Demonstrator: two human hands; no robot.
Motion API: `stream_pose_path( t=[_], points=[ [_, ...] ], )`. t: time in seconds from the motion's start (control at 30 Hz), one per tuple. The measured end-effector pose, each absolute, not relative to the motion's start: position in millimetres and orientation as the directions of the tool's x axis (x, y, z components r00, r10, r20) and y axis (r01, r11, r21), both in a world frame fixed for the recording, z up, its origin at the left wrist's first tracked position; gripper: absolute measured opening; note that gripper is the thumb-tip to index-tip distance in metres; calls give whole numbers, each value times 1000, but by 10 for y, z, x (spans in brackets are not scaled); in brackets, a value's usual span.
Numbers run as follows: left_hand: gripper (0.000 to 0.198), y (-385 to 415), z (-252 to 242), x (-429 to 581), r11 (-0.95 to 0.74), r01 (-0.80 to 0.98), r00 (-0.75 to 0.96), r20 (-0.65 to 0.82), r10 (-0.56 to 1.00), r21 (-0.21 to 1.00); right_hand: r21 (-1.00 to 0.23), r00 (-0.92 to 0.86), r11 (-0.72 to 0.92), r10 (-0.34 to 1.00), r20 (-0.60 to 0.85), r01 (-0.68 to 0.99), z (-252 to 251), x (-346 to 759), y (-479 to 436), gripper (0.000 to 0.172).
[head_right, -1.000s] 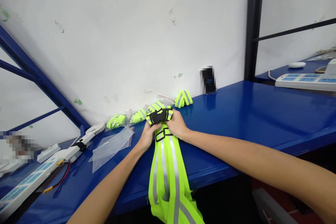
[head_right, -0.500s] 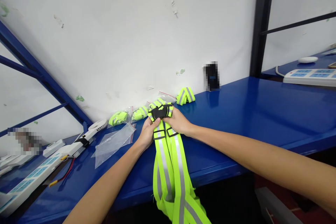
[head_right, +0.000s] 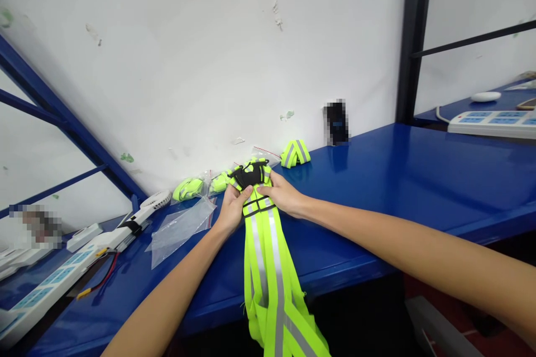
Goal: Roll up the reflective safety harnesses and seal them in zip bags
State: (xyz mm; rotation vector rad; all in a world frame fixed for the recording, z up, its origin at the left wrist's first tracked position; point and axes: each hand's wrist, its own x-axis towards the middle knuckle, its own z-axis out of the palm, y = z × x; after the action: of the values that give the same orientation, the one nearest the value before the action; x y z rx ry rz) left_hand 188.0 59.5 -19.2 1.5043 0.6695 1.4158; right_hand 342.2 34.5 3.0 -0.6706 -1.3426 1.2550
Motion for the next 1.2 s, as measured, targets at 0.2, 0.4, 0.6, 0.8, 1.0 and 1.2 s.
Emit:
stream_pose_path(
  t=[0.2, 0.4, 0.6, 0.8, 1.0, 1.2],
  points=[
    [45, 599, -256, 1861, -473, -121, 199, 488, 850, 873, -916, -177, 316, 915, 363, -247, -46, 3433, 387, 50],
    [39, 640, -200, 1833, -341, -235, 225, 392, 892, 910, -880, -359, -131, 932, 47, -457, 52, 3427, 284, 37],
    [24, 653, -111, 1759, -406, -126, 210, 424, 881, 905, -752, -475, -285, 879, 42, -594, 196, 3454, 237, 30],
    [25, 383, 35, 1788, -305, -260, 360, 385, 850, 916, -834, -329, -102, 939, 99, -542, 174, 3513, 301, 21],
    [53, 426, 31, 1898, -246, -337, 155, 311, 938, 909, -901, -267, 51, 946, 182, -432, 163, 3587, 393, 64],
    [53, 607, -73, 1796, -231, -339, 193, 308, 932, 912, -913, -271, 28, 951, 149, -406, 78, 3590, 493, 44]
  ],
)
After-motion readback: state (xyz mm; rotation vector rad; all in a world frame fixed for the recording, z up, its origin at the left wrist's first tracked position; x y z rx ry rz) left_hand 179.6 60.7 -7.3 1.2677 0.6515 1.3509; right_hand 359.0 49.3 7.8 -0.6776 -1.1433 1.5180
